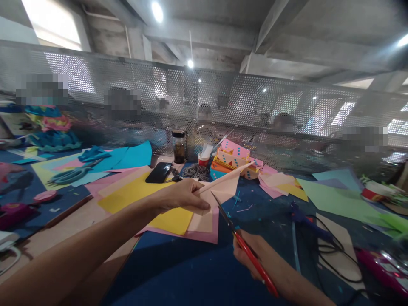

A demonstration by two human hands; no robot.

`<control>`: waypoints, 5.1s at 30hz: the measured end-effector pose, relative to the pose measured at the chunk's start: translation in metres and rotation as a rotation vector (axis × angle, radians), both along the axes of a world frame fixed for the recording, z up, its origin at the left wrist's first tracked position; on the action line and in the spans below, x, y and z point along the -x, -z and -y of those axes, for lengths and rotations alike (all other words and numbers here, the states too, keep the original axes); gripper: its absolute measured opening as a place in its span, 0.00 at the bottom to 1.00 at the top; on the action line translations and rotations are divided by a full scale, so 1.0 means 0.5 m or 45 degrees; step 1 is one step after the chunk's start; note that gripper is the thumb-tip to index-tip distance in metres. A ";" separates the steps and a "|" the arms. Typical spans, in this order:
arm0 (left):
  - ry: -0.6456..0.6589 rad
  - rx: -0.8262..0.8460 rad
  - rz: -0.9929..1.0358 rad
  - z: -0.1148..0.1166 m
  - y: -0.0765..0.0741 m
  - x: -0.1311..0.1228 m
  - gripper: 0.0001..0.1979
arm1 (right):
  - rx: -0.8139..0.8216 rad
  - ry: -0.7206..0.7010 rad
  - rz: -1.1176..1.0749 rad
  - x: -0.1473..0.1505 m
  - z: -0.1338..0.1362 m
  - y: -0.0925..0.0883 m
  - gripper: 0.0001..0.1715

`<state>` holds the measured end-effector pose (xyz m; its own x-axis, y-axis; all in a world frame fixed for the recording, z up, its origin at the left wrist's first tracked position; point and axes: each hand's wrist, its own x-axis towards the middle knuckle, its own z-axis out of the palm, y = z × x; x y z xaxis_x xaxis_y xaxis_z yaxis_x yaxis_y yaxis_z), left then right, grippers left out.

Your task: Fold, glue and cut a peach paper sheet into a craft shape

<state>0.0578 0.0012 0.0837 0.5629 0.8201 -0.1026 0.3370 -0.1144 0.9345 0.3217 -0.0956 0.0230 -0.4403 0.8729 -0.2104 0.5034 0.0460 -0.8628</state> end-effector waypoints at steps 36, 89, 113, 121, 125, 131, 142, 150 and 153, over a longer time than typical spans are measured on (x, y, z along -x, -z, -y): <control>-0.015 0.000 -0.002 0.006 -0.006 -0.002 0.15 | -0.004 -0.012 -0.102 0.010 0.007 -0.007 0.23; 0.001 0.024 0.017 0.006 -0.007 0.002 0.18 | 0.207 0.095 -0.124 0.026 0.009 -0.022 0.37; 0.010 0.039 0.018 0.011 -0.014 -0.001 0.17 | 0.064 -0.018 -0.079 0.021 0.010 -0.016 0.38; -0.001 0.023 0.018 0.011 -0.012 0.000 0.18 | 0.080 0.011 -0.129 0.021 0.013 -0.022 0.35; 0.000 0.026 0.015 0.009 -0.008 0.002 0.18 | 0.114 0.072 -0.123 0.029 0.014 -0.031 0.35; 0.004 0.021 0.008 0.008 -0.005 0.003 0.17 | 0.123 0.072 -0.083 0.029 0.012 -0.020 0.35; 0.008 0.024 0.010 0.010 -0.007 0.003 0.19 | 0.215 0.113 -0.148 0.027 0.017 -0.026 0.37; 0.014 0.032 0.024 0.012 -0.009 0.002 0.18 | 0.104 0.059 -0.117 0.026 0.012 -0.020 0.39; 0.017 0.038 0.027 0.010 -0.007 0.003 0.18 | 0.091 0.042 -0.143 0.025 0.013 -0.022 0.40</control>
